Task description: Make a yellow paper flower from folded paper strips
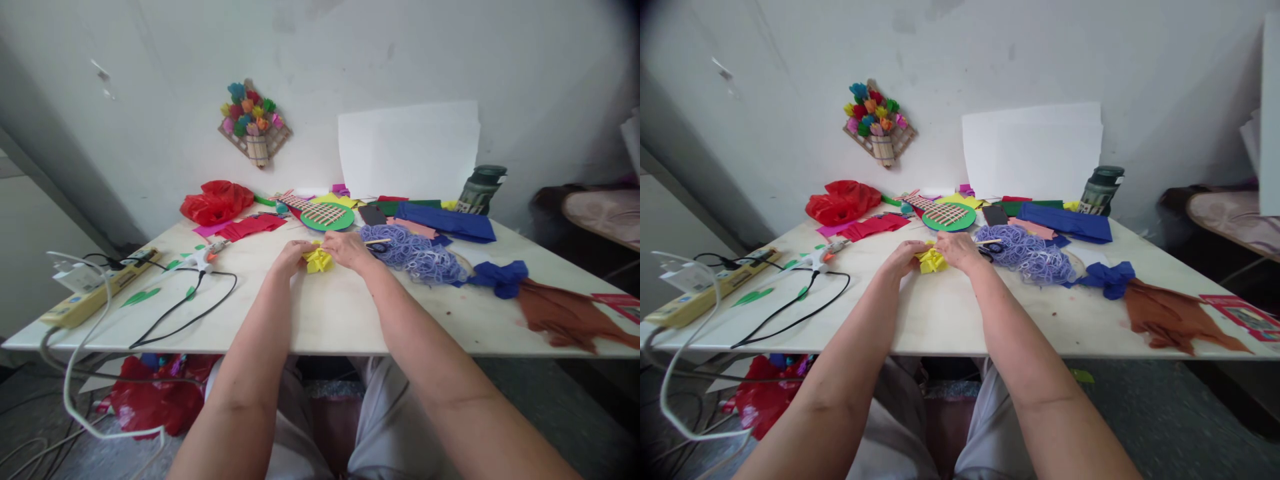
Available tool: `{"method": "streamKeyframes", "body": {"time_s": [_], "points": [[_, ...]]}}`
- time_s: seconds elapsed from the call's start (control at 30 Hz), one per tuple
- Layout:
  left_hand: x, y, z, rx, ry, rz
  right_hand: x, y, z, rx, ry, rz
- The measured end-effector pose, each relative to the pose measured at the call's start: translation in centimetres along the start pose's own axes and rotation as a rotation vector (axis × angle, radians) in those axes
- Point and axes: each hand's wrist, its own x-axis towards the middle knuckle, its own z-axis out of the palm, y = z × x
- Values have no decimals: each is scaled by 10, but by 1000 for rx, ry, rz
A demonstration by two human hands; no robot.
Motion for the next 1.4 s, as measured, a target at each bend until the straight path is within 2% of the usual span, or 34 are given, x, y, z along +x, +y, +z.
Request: {"method": "streamKeyframes", "body": {"time_s": [0.13, 0.37, 0.87, 1.4], "points": [[4, -1, 2, 23, 78, 42, 1, -1, 0, 6, 0, 6], [8, -1, 6, -42, 180, 0, 2, -6, -1, -12, 0, -26], [3, 3, 3, -14, 150, -23, 3, -13, -4, -90, -27, -80], [7, 0, 2, -49, 120, -57, 1, -8, 0, 2, 9, 27]]}}
